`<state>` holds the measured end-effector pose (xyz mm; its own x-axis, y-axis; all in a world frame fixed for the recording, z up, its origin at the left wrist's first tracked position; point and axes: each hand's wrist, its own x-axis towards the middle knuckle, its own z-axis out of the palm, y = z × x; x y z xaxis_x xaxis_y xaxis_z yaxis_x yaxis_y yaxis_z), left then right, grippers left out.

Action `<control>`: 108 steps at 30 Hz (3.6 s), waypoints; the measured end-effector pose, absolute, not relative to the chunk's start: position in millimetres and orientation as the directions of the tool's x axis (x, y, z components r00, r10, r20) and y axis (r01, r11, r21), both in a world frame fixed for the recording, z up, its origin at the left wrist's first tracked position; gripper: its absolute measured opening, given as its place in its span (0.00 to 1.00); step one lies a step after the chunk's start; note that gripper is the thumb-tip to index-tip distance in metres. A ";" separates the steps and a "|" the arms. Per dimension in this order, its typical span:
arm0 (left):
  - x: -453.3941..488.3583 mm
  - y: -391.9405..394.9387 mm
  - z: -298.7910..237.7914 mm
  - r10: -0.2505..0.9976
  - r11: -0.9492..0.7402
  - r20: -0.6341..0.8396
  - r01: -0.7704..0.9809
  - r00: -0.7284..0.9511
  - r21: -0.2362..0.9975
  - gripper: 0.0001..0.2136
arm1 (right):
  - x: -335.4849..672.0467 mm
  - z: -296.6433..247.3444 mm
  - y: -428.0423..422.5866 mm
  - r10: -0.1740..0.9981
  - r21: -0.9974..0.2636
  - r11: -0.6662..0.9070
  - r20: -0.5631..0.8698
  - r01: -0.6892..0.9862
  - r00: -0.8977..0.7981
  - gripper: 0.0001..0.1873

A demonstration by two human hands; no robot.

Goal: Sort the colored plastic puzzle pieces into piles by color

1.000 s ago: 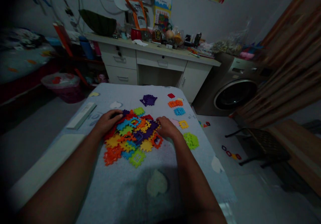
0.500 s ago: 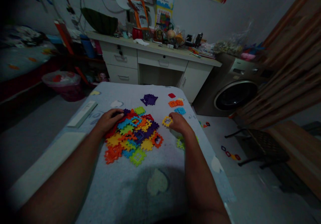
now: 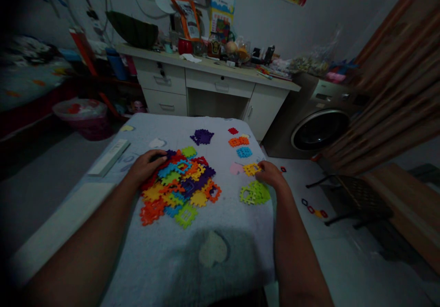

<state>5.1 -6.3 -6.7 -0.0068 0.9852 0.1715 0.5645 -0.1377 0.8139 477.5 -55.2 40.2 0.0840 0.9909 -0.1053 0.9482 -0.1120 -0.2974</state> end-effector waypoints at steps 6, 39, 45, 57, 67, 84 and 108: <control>4.2 -5.0 -9.9 0.982 -0.148 0.190 0.547 -0.020 0.824 0.21 | 468.2 48.3 -51.0 0.991 -0.182 -0.120 -0.088 0.976 0.106 0.19; -0.1 -0.7 -15.5 0.977 -0.176 0.214 0.592 0.007 0.787 0.19 | 242.9 50.9 44.2 0.875 -0.374 0.454 0.019 0.809 -0.483 0.15; 2.9 -4.2 -9.2 0.982 -0.150 0.187 0.573 -0.005 0.805 0.20 | 301.2 70.3 21.6 0.918 -0.502 0.389 0.136 0.773 -0.373 0.11; 1.3 -2.2 -11.4 0.983 -0.140 0.183 0.576 -0.017 0.805 0.21 | 441.3 83.3 -63.0 0.993 -0.828 -0.013 -0.078 0.560 -0.093 0.15; -1.9 -6.1 -11.0 0.978 -0.142 0.200 0.495 -0.066 0.857 0.21 | 447.4 72.7 -108.9 0.971 -0.712 0.049 -0.132 0.701 -0.202 0.13; 2.6 -12.1 -4.2 0.957 -0.103 0.226 0.518 -0.180 0.849 0.19 | 428.3 62.0 -118.1 0.963 -0.220 0.235 -0.077 0.947 -0.257 0.11; 3.8 -15.2 -0.6 0.955 -0.132 0.246 0.506 -0.165 0.852 0.17 | 284.6 60.9 -56.0 0.901 -0.436 0.422 0.100 0.795 -0.423 0.11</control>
